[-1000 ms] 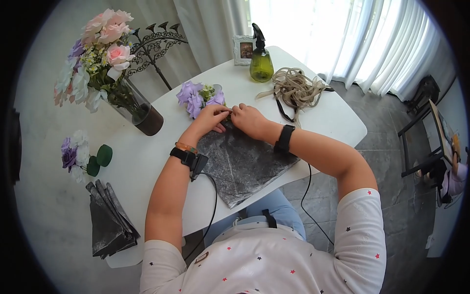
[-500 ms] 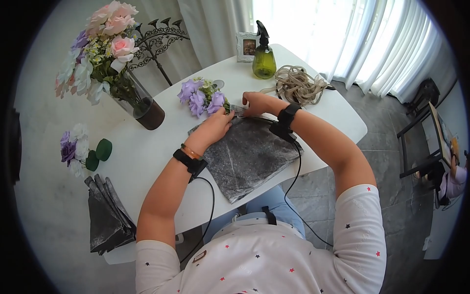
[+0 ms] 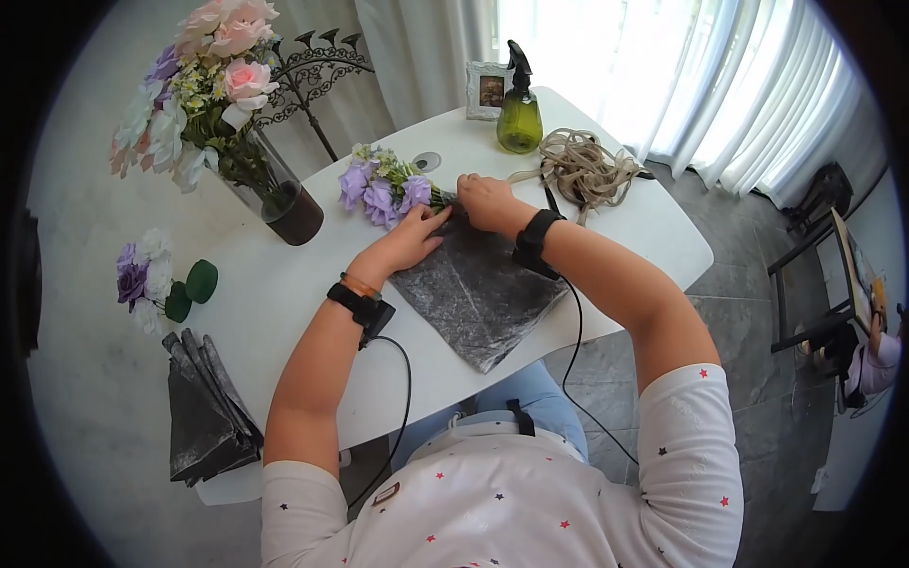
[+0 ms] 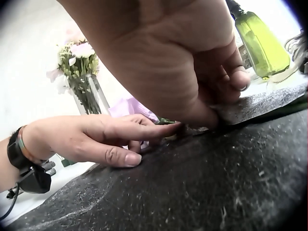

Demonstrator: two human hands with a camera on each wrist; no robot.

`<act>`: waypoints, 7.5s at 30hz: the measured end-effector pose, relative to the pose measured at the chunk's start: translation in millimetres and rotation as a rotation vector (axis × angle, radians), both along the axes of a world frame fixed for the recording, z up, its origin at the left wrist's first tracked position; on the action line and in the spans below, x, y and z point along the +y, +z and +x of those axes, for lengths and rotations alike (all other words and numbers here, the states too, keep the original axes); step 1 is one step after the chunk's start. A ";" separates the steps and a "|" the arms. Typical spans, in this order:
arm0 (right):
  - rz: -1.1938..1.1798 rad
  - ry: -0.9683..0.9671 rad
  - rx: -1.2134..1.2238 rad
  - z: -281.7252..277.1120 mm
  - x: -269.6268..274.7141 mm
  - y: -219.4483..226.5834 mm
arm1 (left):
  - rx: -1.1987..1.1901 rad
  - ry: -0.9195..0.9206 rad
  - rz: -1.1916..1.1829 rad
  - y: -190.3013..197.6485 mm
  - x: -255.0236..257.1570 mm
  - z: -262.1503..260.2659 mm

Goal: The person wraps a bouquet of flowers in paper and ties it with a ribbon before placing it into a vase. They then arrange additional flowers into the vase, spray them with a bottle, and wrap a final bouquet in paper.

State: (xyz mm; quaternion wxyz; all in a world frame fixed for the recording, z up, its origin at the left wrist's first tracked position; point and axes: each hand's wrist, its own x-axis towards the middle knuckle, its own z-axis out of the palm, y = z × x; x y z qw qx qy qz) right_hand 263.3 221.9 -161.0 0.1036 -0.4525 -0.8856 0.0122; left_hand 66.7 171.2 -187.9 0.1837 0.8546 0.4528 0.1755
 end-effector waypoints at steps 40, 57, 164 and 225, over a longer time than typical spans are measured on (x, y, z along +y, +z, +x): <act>-0.431 0.109 0.226 39.5 18.4 9.0 | 0.367 0.214 0.125 7.3 -38.7 16.8; 0.335 0.016 -0.265 -11.9 -61.4 -6.2 | 0.084 0.266 0.171 29.2 -30.1 31.7; -0.699 0.504 1.238 52.9 -49.1 158.8 | -1.302 0.463 0.298 149.6 -42.9 14.6; 0.088 0.092 0.752 -3.2 -44.6 122.6 | -1.663 0.103 -0.225 170.3 -71.5 10.6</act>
